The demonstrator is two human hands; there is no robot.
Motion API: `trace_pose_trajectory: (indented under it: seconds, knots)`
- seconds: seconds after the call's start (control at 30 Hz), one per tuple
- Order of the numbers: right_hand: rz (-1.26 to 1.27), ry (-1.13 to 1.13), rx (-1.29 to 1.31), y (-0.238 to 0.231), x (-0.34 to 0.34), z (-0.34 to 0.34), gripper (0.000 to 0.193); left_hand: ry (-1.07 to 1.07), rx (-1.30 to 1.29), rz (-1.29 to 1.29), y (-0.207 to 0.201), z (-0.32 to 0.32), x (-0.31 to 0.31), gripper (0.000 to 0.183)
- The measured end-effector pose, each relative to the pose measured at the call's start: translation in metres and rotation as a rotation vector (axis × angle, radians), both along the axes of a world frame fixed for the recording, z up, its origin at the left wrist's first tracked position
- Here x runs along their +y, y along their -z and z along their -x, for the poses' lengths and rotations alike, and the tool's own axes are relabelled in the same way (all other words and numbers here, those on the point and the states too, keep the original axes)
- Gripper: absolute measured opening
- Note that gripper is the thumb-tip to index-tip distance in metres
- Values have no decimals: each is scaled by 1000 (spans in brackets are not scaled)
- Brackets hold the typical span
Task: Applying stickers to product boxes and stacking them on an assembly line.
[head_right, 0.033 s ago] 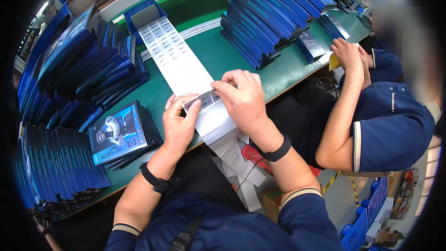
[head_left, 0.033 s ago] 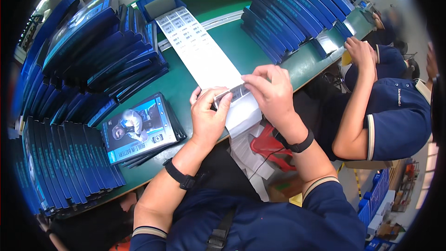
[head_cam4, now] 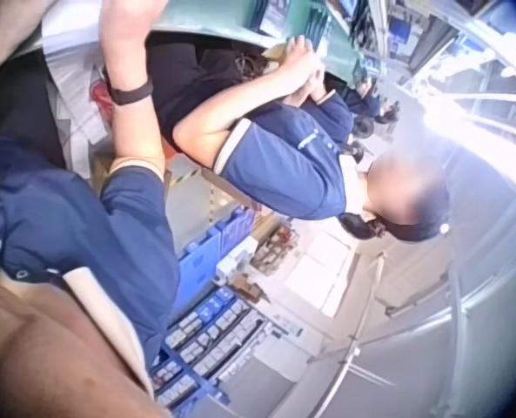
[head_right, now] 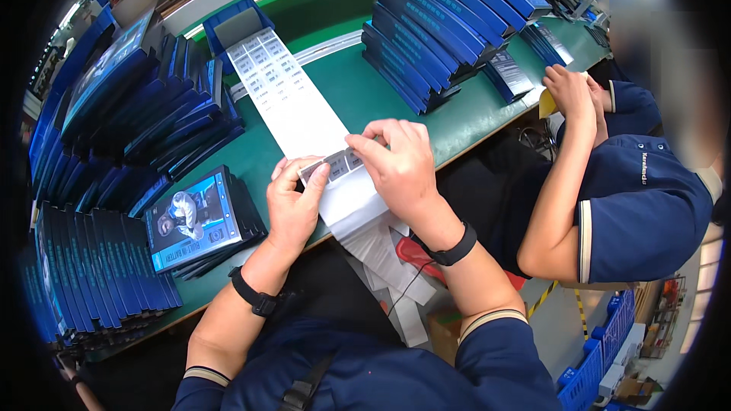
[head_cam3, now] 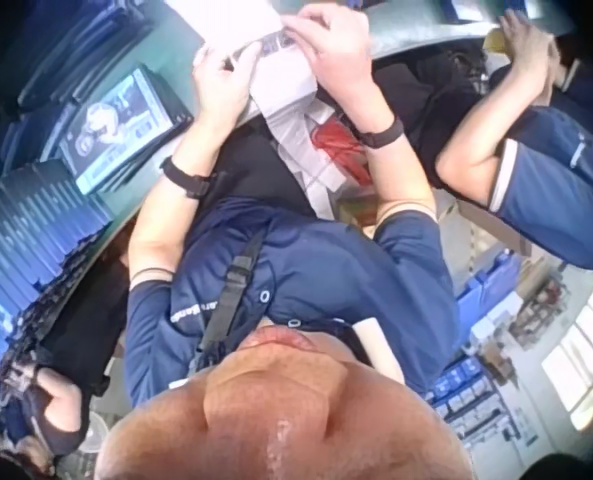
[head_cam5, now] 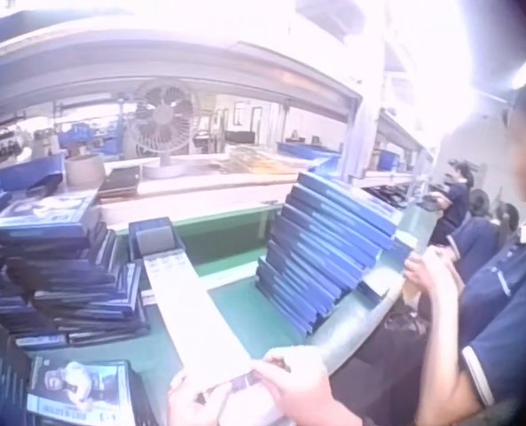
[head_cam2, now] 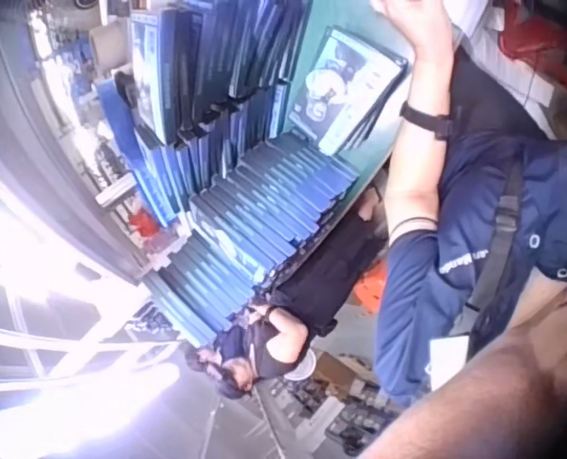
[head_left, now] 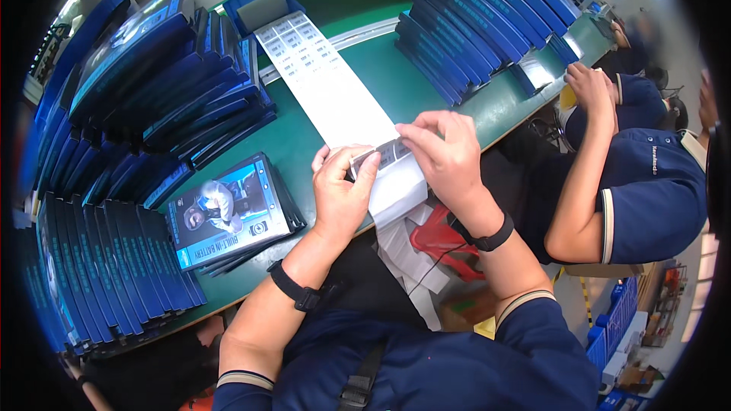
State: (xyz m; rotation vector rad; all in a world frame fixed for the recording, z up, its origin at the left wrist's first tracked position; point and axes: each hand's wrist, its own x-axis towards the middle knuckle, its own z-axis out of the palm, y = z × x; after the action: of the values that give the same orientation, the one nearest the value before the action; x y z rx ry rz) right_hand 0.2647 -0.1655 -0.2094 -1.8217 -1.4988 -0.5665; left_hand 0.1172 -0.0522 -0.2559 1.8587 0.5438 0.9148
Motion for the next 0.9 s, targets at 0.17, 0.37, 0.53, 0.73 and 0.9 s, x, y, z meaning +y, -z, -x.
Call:
trace_pose_trajectory:
  seconds: [0.17, 0.37, 0.53, 0.73, 0.9]
  knots:
    - [5, 21, -147, 19, -12, 2, 28, 5, 11, 161, -2, -2, -2, 17]
    - [-113, 36, 158, 12, -31, 9, 15, 10, 41, 164, 0, -7, 0, 19]
    - [-254, 47, 540, -11, -21, 10, 24, 28, 50, 69, 7, -7, 0, 16]
    - [200, -68, 13, -10, 5, 29, 55, 74, 38, -31, 5, 0, -5, 17]
    - [23, -40, -130, -6, -2, 37, 41, 69, -7, 47, 2, 1, -5, 32]
